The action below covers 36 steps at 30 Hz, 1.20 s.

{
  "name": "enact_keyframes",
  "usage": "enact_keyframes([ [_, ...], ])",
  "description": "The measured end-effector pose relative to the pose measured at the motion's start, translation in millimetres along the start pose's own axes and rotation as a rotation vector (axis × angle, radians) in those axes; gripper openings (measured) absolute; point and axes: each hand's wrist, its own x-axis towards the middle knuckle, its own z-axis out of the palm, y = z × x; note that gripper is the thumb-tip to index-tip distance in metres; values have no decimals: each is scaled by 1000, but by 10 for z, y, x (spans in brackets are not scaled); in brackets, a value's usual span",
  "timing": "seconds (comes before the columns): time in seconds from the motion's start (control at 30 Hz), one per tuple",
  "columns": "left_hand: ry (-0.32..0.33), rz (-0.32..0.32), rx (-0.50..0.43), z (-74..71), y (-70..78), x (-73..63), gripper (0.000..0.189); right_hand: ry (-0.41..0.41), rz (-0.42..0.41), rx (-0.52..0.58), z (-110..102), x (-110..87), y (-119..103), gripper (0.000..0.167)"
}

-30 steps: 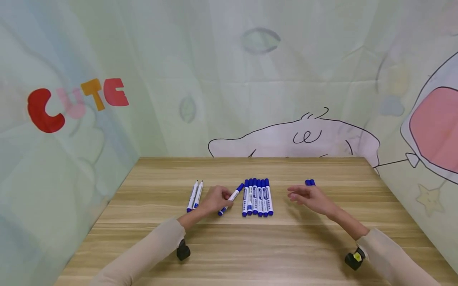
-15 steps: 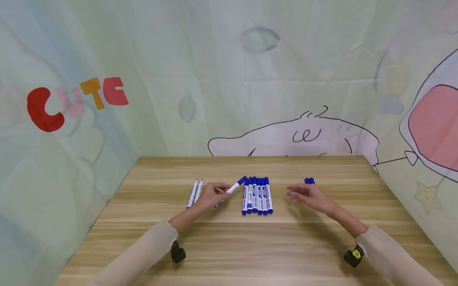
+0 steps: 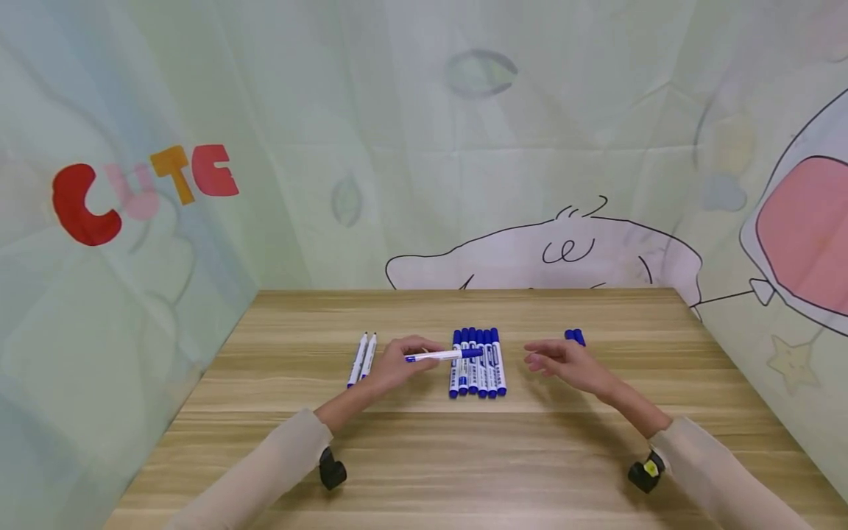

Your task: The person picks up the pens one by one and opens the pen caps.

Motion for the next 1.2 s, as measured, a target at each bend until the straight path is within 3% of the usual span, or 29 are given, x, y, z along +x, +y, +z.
enact_keyframes([
  [0.27, -50, 39, -53, 44, 35, 29, 34, 11, 18, -15, 75, 186, -99, 45],
  [0.6, -104, 89, -111, 177, 37, 58, 30, -93, 64, 57, 228, 314, -231, 53],
  [0.9, -88, 178, -79, 216, 77, 93, 28, -244, -39, 35, 339, 397, -346, 44],
  [1.2, -82, 203, 0, 281, 95, 163, 25, -225, -34, 36, 389, 407, -363, 35],
])
